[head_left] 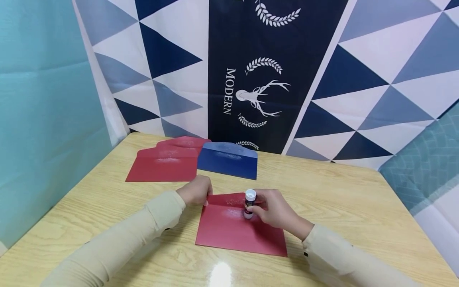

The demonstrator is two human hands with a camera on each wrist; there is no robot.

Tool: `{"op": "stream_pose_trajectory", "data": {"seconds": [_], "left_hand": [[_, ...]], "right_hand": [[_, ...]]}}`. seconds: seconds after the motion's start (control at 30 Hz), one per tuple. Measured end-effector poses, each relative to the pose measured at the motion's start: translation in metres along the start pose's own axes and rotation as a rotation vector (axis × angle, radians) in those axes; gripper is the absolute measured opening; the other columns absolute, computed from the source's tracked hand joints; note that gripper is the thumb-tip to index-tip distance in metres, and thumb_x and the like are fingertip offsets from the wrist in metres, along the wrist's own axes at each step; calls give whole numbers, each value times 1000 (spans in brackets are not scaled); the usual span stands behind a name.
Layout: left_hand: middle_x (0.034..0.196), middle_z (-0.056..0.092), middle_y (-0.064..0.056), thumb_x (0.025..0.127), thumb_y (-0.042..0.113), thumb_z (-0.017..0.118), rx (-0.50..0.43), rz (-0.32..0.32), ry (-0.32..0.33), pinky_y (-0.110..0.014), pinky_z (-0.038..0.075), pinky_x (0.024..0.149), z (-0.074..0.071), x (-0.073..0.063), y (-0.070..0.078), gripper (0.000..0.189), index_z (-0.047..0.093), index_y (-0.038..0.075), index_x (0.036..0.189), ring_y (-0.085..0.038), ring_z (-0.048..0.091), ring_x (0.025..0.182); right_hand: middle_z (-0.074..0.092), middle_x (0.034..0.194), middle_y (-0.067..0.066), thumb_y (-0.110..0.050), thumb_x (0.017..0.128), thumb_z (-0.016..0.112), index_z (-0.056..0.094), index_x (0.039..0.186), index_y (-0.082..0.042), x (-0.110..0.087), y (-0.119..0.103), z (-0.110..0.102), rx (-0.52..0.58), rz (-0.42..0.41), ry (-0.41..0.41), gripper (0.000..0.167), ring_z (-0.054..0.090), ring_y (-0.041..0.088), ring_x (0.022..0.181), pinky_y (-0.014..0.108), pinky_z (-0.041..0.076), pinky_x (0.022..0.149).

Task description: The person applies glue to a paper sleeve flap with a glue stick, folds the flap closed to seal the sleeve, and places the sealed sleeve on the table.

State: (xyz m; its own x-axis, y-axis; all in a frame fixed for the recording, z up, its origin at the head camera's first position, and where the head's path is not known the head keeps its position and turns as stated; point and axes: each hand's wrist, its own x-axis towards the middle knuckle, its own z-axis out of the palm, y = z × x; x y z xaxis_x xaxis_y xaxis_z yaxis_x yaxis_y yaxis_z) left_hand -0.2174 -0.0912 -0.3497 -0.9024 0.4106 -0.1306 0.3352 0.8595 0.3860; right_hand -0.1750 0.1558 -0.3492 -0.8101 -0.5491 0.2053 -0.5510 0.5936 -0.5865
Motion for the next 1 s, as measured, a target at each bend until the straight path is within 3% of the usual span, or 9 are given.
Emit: {"op": "stream_pose_trajectory", "data": {"seconds": [0.33,0.53,0.63,0.73,0.9,1.0], "left_hand": [[66,69,-2,67,2,84,-7,-23,15,-22,50,64,-2,-5,-3,12,73,8,66,-11,55,72],[65,69,-3,68,0,82,-4,-8,6,-23,52,66,-3,-6,-1,12,73,6,66,-12,56,73],[66,69,-3,68,-1,82,9,-12,2,-24,53,68,-4,-5,0,12,72,6,66,-13,57,75],[67,69,-3,68,-1,82,19,-15,-1,-24,53,67,-4,-5,-1,12,72,6,66,-13,57,75],[64,69,-3,67,0,83,35,15,18,-23,52,67,-2,-4,-2,13,72,6,64,-11,56,71],[63,68,-3,67,-1,82,24,21,23,-22,50,66,0,-2,-1,13,72,6,64,-10,52,69]], "right_hand": [[72,95,10,-3,81,73,69,101,-2,-7,4,-9,-1,38,-11,20,72,23,90,28,59,75],[73,91,9,-2,80,74,69,96,-3,-1,0,-23,-77,-30,-60,17,73,22,86,30,59,75],[73,90,9,-1,78,75,70,94,-2,8,-6,-26,-44,-54,-52,16,73,24,87,31,59,75],[73,92,9,-3,79,76,70,94,-4,19,-14,-19,-4,-69,-52,17,73,23,88,31,59,76],[74,91,3,-9,80,76,70,93,-9,32,-24,3,-28,-110,-102,15,73,15,87,28,59,78],[73,92,1,-9,80,76,70,95,-10,36,-24,12,-14,-88,-120,16,72,13,88,29,58,81]]}}
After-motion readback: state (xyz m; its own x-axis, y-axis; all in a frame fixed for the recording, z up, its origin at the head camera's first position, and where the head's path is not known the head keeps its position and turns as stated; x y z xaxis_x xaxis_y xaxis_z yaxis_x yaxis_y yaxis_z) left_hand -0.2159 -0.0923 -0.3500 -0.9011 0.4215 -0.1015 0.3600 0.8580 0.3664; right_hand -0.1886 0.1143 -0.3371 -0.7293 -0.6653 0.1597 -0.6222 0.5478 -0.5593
